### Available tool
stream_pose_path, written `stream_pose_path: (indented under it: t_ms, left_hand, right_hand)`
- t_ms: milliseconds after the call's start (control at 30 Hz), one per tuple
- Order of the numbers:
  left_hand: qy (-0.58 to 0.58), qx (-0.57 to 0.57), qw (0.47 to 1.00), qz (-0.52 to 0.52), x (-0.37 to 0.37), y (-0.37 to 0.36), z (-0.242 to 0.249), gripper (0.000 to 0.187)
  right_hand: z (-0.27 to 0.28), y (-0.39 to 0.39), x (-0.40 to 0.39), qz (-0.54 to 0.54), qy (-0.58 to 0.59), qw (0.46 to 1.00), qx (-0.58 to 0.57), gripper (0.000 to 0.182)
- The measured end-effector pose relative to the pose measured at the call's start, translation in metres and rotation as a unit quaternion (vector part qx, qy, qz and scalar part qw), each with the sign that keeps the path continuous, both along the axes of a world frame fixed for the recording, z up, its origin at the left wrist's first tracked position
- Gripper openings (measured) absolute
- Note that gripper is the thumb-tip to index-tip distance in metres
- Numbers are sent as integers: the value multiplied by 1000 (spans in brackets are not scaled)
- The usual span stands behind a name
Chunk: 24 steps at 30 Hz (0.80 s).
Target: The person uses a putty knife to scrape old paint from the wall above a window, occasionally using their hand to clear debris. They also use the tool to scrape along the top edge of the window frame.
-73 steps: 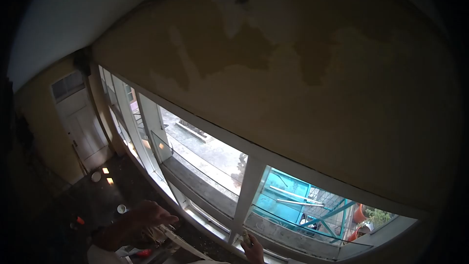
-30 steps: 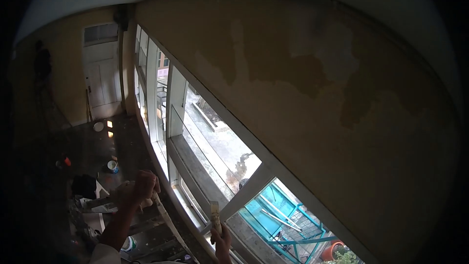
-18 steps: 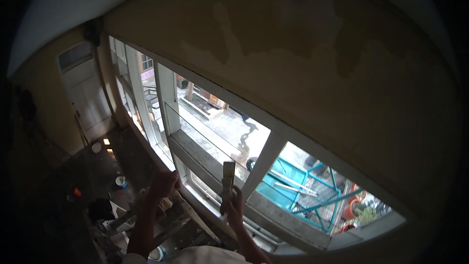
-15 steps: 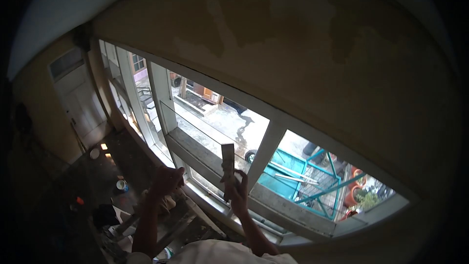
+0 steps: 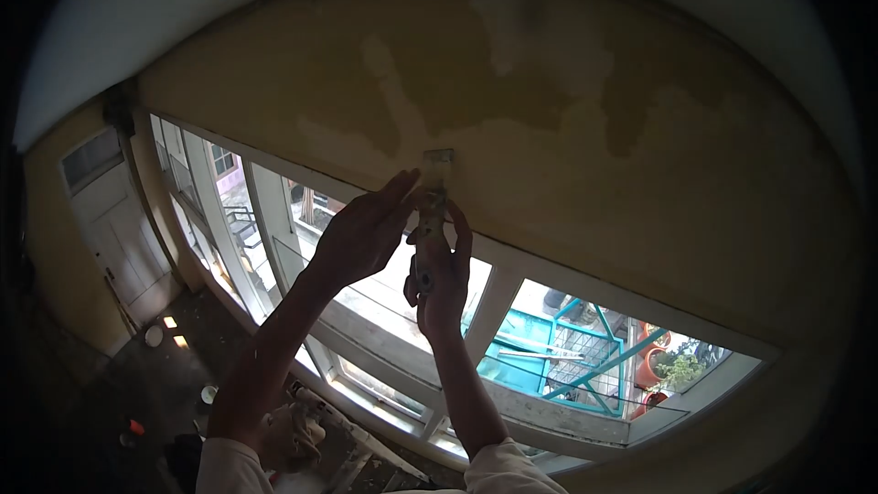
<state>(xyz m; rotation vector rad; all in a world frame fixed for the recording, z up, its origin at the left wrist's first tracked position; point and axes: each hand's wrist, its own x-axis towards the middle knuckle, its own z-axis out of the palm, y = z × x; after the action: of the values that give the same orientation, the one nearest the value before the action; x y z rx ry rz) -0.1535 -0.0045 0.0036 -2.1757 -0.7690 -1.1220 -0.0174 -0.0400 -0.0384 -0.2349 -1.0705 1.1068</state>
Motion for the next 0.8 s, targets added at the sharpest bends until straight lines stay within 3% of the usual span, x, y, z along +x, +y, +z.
stream_pose_path:
  t_ms: [167, 333, 467, 533, 567, 600, 700, 800]
  left_hand:
    - [41, 55, 997, -37, 7, 34, 6, 63]
    - [-23, 29, 997, -63, 3, 36, 30, 68]
    - [-30, 11, 996, -78, -2, 37, 23, 63]
    - [2, -63, 995, -82, -5, 37, 3, 60]
    - [49, -49, 997, -42, -2, 38, -4, 48]
    - [53, -60, 996, -43, 0, 29, -4, 48]
    - [33, -36, 997, -66, -1, 35, 4, 49]
    - [10, 14, 996, -82, -2, 33, 27, 63]
  right_hand:
    - [8, 12, -11, -9, 11, 998, -55, 51]
    - [28, 28, -17, -17, 2, 1000, -19, 49]
    - [21, 23, -25, -35, -4, 999, -10, 48]
    - [-2, 18, -25, -29, 18, 999, -22, 48]
    - [-11, 18, -24, -27, 39, 998, -34, 48]
    - [-16, 16, -26, -30, 58, 997, -28, 48]
    - [-8, 22, -25, -22, 54, 998, -11, 46]
    - [18, 24, -27, -16, 50, 999, -13, 45]
